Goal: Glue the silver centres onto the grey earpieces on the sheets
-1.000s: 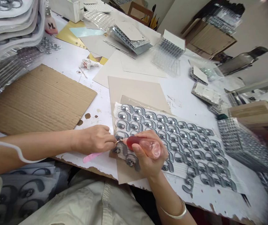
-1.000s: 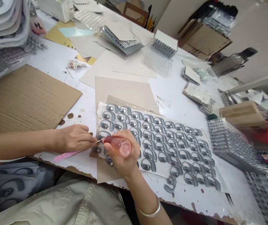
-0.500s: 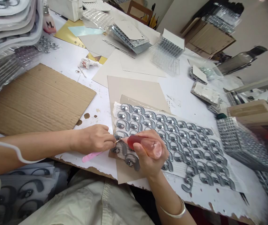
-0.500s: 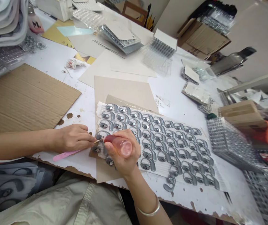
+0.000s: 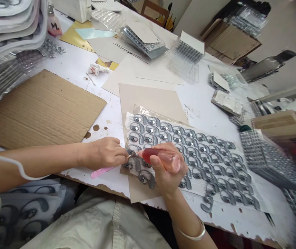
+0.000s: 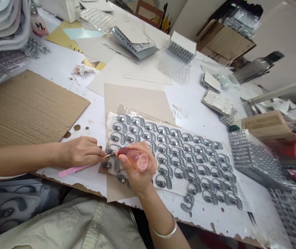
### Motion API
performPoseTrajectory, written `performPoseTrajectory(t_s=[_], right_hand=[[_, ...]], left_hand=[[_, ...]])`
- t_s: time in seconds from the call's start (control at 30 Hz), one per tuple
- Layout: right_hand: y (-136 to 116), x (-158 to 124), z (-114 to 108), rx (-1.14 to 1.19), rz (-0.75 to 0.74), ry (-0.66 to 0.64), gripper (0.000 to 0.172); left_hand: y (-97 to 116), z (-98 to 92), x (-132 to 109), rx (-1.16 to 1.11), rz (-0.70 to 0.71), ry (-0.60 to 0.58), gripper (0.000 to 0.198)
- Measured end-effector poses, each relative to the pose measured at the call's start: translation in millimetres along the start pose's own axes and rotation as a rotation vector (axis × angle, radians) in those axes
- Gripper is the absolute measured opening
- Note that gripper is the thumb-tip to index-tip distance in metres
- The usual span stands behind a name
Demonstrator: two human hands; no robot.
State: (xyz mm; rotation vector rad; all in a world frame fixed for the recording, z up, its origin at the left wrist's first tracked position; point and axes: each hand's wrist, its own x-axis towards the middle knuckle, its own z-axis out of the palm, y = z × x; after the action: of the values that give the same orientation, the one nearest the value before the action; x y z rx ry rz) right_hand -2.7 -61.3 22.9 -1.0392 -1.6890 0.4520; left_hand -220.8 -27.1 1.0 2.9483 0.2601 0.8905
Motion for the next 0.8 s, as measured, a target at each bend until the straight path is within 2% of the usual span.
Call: performPoseTrajectory(t_s=[0.53,0.8], right_hand=[[-1.6,-0.1,-0.8,-0.031,-0.031,0.025,0.008],[1.4,-3.7,-3.2,-0.042,-0.062,0.061,0.017]], left_hand=[[-1.5,-0.7,-0.6,-0.044,-0.005,0.017,0.014],[-3.4,-1.3,0.1,-0.124,-0.022,0.03,0.018]])
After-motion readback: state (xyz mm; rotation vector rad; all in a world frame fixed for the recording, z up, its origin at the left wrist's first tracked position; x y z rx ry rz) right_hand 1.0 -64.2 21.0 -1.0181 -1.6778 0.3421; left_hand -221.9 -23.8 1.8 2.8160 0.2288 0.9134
